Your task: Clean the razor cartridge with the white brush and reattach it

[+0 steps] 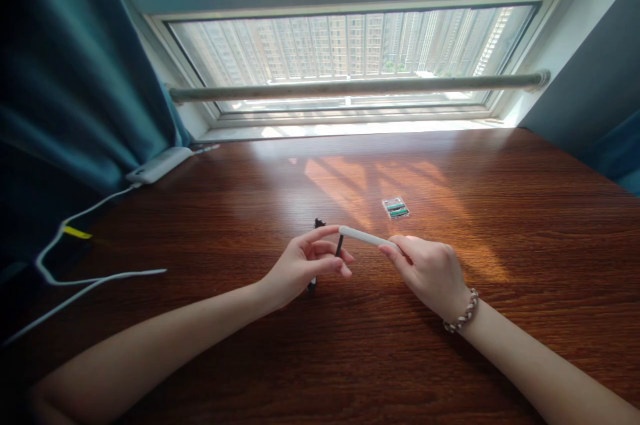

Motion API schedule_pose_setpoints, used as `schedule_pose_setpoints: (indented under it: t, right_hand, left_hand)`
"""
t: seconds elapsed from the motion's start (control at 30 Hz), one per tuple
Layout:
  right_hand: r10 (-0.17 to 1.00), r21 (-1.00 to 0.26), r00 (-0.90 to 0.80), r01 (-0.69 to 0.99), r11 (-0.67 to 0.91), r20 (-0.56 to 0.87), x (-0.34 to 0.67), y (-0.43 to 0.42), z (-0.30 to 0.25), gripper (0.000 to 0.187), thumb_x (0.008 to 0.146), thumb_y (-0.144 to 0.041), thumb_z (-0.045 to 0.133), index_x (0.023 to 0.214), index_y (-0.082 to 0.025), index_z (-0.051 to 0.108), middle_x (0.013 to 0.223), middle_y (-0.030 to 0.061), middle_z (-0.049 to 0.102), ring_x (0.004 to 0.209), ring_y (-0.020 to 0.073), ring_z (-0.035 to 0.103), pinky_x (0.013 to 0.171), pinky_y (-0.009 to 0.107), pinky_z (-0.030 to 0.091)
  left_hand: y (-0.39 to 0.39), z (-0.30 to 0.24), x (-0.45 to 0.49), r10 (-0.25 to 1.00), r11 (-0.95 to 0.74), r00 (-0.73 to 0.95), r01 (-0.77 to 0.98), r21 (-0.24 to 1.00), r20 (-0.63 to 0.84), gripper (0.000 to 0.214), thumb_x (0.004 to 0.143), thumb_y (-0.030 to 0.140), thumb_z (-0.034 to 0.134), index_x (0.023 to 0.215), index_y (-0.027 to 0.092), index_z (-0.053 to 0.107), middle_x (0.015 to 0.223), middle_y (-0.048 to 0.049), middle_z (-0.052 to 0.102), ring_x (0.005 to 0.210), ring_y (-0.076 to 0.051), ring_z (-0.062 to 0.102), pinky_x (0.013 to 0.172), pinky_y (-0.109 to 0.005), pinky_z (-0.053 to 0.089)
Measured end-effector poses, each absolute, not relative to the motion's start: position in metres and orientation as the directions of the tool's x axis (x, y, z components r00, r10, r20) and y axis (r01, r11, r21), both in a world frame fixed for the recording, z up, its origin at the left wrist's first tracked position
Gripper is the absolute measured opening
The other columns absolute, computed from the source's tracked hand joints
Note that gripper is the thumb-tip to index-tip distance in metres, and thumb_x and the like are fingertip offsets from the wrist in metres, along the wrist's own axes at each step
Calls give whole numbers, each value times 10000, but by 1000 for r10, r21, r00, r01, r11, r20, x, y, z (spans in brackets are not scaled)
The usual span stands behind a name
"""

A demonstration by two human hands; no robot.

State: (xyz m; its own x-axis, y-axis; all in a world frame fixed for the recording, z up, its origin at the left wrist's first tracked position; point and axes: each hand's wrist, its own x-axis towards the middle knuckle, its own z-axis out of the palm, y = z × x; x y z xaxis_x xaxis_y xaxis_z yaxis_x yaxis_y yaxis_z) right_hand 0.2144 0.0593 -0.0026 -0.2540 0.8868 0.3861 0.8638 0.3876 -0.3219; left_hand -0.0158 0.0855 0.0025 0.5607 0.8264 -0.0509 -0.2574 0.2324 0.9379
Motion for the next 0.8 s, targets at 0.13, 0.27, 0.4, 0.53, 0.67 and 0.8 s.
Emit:
schedule_pose_setpoints:
  t: [0.13, 0.27, 0.4, 0.53, 0.67, 0.8]
  right_hand:
    - [886, -311, -261, 867, 389, 382, 214, 59, -2, 325, 887, -411, 408, 894, -192, 648, 707, 21, 643, 596, 123, 585, 564, 230, 347]
    - [867, -251, -292, 876, 413, 404, 213, 58, 0, 327, 882, -417, 415, 855, -193, 651, 628, 3, 606, 546, 115, 553, 533, 241, 311]
    - [839, -194, -354, 866, 461, 413, 213, 57, -1, 305, 876, -398, 433, 848, -184, 648, 607, 4, 587, 540, 115, 545, 535, 242, 306]
    - [820, -215, -399, 831, 512, 409, 215, 56, -2, 292, 875, -380, 441, 876, -171, 644, 606, 5, 582, 536, 109, 541, 537, 229, 318]
    - [826, -265, -404, 810, 523, 392, 215, 58, -2, 317, 889, -387, 407, 878, -175, 642, 618, 4, 593, 539, 109, 552, 532, 224, 324]
    - [857, -240, -317, 868, 435, 407, 214, 59, -2, 333, 893, -413, 392, 874, -201, 648, 651, -3, 630, 553, 117, 584, 519, 228, 318]
  left_hand:
    - [85, 4, -15, 826, 220, 562, -248, 943, -45, 484, 696, 123, 662, 1136, 144, 460, 831, -77, 681, 745, -191, 663, 776, -336, 478]
    - [84, 6, -15, 846, 223, 529, -233, 947, -69, 478, 684, 127, 673, 1113, 118, 464, 794, -76, 677, 714, -195, 664, 748, -330, 488]
    - [85, 5, -16, 864, 235, 496, -233, 944, -92, 487, 680, 160, 682, 1119, 119, 476, 760, -57, 666, 676, -196, 664, 715, -322, 494]
    - [86, 3, -17, 875, 243, 475, -257, 935, -97, 483, 684, 178, 679, 1121, 114, 484, 747, -53, 664, 642, -200, 660, 697, -339, 498]
    - [85, 5, -17, 869, 228, 487, -239, 944, -87, 459, 672, 156, 684, 1098, 117, 516, 711, -32, 655, 605, -179, 649, 665, -315, 493]
    - [85, 7, -16, 868, 228, 490, -237, 944, -86, 452, 634, 158, 714, 1054, 120, 554, 632, 5, 623, 525, -138, 604, 582, -280, 478]
